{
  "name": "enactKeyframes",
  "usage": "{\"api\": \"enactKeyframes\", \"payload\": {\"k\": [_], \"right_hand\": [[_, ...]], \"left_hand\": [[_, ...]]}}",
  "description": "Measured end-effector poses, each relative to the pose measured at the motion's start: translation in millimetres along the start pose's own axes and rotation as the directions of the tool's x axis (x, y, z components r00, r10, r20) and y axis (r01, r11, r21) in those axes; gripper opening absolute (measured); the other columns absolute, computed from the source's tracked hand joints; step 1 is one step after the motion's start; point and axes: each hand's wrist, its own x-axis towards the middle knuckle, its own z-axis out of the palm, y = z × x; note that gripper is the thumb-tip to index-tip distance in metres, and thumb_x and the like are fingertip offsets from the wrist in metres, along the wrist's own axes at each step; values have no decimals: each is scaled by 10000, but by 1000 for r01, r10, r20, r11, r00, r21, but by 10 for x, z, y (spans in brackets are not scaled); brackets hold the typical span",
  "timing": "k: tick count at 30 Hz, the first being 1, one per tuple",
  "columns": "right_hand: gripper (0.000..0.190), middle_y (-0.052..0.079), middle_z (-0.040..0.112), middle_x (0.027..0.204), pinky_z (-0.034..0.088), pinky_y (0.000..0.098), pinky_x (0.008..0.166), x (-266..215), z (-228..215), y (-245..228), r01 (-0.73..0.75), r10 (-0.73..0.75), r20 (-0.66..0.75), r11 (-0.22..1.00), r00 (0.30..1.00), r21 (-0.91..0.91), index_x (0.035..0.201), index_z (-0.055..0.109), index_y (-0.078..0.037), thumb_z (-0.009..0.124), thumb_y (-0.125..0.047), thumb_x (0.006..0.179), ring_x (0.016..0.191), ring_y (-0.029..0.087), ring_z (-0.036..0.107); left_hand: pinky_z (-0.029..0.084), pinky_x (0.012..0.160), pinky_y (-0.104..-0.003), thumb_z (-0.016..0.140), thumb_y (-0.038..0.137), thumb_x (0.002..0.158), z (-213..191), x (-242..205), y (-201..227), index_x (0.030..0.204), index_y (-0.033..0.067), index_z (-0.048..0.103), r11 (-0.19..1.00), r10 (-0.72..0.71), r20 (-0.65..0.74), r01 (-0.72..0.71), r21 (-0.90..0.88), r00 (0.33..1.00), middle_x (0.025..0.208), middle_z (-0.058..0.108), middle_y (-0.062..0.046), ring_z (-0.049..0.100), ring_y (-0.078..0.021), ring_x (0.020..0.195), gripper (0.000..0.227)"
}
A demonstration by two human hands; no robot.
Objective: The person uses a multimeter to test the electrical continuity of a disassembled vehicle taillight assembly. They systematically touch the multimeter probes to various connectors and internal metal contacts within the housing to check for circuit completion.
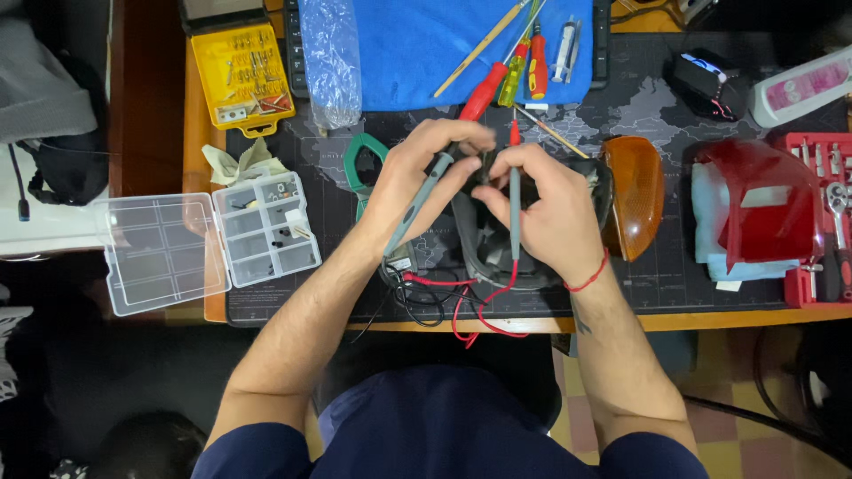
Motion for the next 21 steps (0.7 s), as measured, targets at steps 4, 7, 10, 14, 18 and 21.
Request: {"api": "enactKeyframes", "payload": {"k": [4, 7, 10, 14, 18, 21], "right_hand": [[238, 93, 760, 911, 622, 404, 872, 4, -44, -24, -61, 64, -74, 997, 995, 45, 1128, 728, -71, 930, -126, 1015, 912, 263, 798], [277, 91, 755, 910, 626, 371, 867, -26, -67, 37, -108, 118, -84, 988, 990, 113, 1137, 711, -47, 947, -109, 1005, 871, 202, 773], [293, 109, 761, 947, 625, 370, 895, -65, -86, 107, -108, 126, -107, 981, 986, 161, 1151, 697, -36, 945, -88, 1003, 920, 213, 787], [280, 151, 755, 951, 629, 397, 901, -83, -74, 160, -102, 126, -106, 972, 986, 211, 1149, 682, -17, 923, -62, 1015, 916, 242, 783], [285, 140, 758, 969, 629, 362, 863, -91, -74, 183, -119, 144, -112, 971, 983, 209, 1160, 684, -18, 924, -91, 1024, 915, 184, 765], [284, 147, 754, 968, 628, 360, 856, -97, -93, 198, -119, 149, -119, 967, 982, 224, 1163, 676, -8, 916, -88, 1035, 914, 179, 754]], "left_hand": [[551, 1034, -599, 478, -68, 1208, -85, 100, 444, 1458, -32, 562, 987, -140, 59, 143, -67, 988, 1240, 626, -322, 672, -438, 1214, 266], [496, 1158, -631, 397, 21, 1257, -71, 87, 401, 1555, -83, 487, 940, -225, 82, 239, -242, 971, 1319, 572, -349, 574, -419, 1368, 328], [457, 1133, -462, 374, 10, 1236, -98, 138, 608, 1572, -83, 477, 918, -287, 136, 313, -242, 948, 1273, 580, -263, 498, -238, 1215, 363], [590, 946, -395, 437, 107, 1260, -209, 54, 96, 1672, 176, 511, 973, -181, 195, 204, -106, 964, 1370, 751, -149, 724, -235, 1133, 425], [616, 710, -309, 542, 63, 1201, -178, 74, -3, 1532, 136, 677, 966, -159, 240, 201, -162, 958, 1094, 744, -142, 735, -206, 835, 365], [631, 643, -304, 553, 54, 1179, -140, 68, -49, 1485, 41, 693, 858, -258, 303, 362, -364, 917, 1066, 768, -193, 760, -201, 758, 337]]}}
